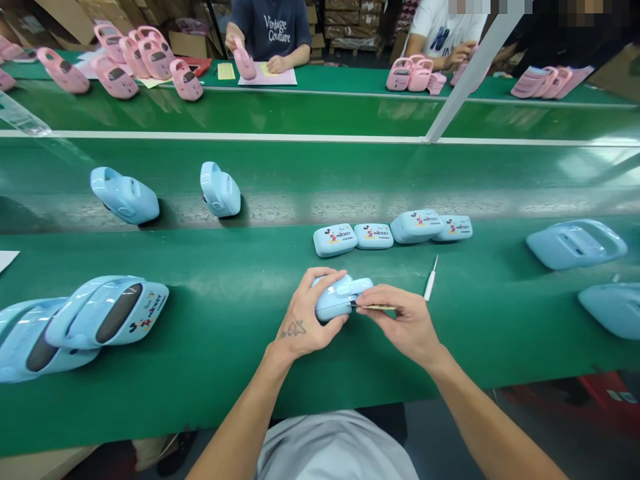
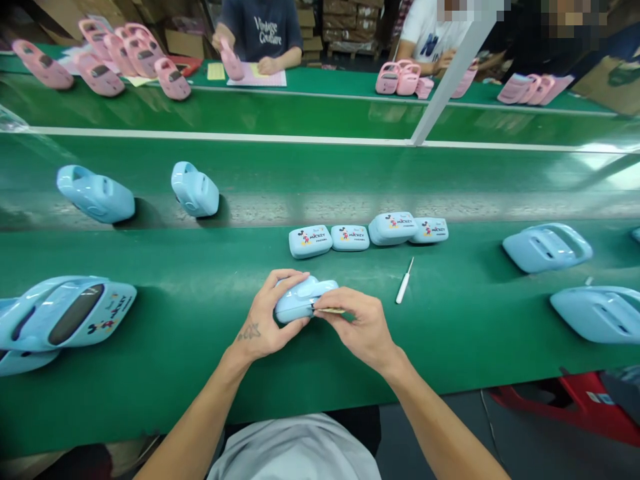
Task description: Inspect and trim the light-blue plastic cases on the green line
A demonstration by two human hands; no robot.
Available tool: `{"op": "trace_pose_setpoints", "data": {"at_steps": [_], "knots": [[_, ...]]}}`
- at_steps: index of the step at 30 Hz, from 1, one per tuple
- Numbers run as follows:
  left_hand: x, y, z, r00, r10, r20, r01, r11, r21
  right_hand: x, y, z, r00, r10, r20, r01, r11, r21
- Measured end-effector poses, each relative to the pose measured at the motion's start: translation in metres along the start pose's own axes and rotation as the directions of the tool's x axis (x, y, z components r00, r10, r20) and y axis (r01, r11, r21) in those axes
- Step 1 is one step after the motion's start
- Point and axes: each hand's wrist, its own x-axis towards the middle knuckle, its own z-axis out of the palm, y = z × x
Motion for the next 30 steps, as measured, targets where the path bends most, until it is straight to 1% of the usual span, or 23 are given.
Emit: {"op": "trace_pose_setpoints", "data": {"at_steps": [2, 4, 7, 9, 11, 16, 20, 25, 30], "knots": [[0.001, 0.003, -0.001, 0.999, -0.017, 0.03, 0.017, 1.0, 0.009, 0.0, 0.0, 0.0, 0.998, -0.051, 0.02, 0.052, 0.996, -0.066], [0.002, 0.005, 0.001, 0.998, -0.05, 0.027, 0.05, 0.999, 0.018, 0.0, 0.0, -0.001, 0.995, -0.09, 0.042, 0.094, 0.989, -0.112], [0.002, 0.005, 0.009, 0.992, -0.108, -0.064, 0.109, 0.994, 0.014, 0.0, -0.002, -0.001, 0.989, -0.13, 0.076, 0.139, 0.981, -0.136], [0.002, 0.003, 0.014, 0.985, -0.112, -0.135, 0.113, 0.994, 0.003, 0.0, -0.004, -0.002, 0.987, -0.142, 0.081, 0.151, 0.98, -0.127], [0.003, 0.002, 0.017, 0.982, -0.099, -0.163, 0.1, 0.995, -0.001, 0.002, -0.004, -0.002, 0.986, -0.15, 0.075, 0.159, 0.979, -0.128], [0.004, 0.001, 0.016, 0.983, -0.094, -0.157, 0.094, 0.996, -0.009, 0.005, -0.005, -0.002, 0.976, -0.197, 0.092, 0.213, 0.951, -0.223], [0.003, 0.001, 0.016, 0.983, -0.107, -0.152, 0.103, 0.994, -0.032, 0.008, -0.006, -0.003, 0.977, -0.171, 0.125, 0.197, 0.948, -0.248], [0.003, 0.001, 0.016, 0.981, -0.113, -0.155, 0.107, 0.993, -0.042, 0.012, -0.008, -0.007, 0.969, -0.174, 0.173, 0.217, 0.936, -0.276], [0.003, 0.002, 0.017, 0.979, -0.129, -0.156, 0.122, 0.991, -0.052, 0.015, -0.009, -0.009, 0.961, -0.152, 0.229, 0.227, 0.91, -0.346]]}}
